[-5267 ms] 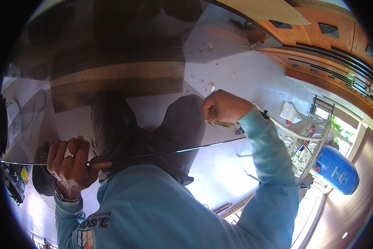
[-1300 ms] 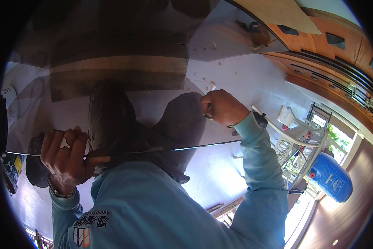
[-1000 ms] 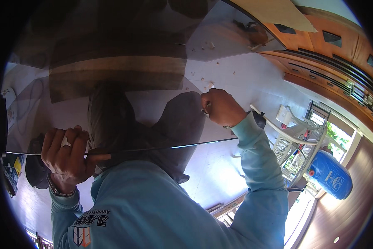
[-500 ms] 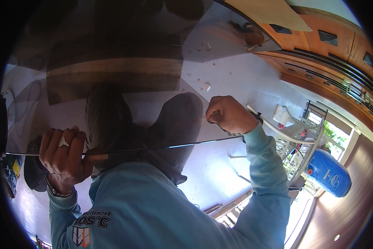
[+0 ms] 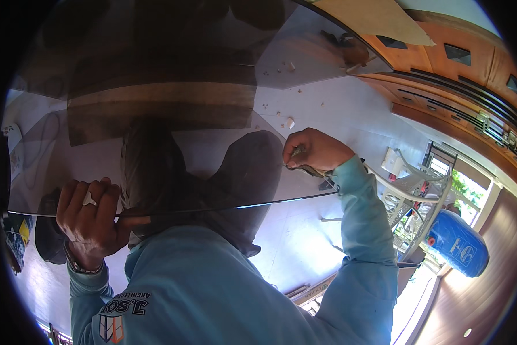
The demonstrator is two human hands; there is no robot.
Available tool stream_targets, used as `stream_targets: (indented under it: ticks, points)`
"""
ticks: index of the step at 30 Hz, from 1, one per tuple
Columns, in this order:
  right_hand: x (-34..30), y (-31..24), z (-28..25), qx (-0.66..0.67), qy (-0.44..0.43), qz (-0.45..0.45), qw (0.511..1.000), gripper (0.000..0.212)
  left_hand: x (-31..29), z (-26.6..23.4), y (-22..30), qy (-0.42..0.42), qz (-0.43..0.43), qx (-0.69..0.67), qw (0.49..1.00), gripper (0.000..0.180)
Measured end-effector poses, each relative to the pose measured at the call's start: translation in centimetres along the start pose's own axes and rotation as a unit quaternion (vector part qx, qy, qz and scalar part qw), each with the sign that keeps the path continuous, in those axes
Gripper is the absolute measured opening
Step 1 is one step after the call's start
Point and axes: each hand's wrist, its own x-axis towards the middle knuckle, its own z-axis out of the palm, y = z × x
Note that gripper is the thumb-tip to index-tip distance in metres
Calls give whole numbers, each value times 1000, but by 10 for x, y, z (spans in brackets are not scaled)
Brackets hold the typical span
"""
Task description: The person is cleaning and wiping a large dark glass or acrylic panel using a cloth and checking its edges.
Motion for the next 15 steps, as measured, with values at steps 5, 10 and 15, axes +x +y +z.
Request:
stream_targets:
  ticks: [5, 10, 15]
  points:
    - [-15, -8, -9, 49, -50, -30, 997, 11, -1, -2, 0, 3, -12, 8, 1000, 69]
    - [-1, -23, -7, -73, -43, 2, 996, 13, 0, -1, 0, -6, -20, 10, 1000, 70]
    - [3, -20, 0, -125, -6, -4, 992, 12, 2, -3, -2, -7, 3, 15, 1000, 71]
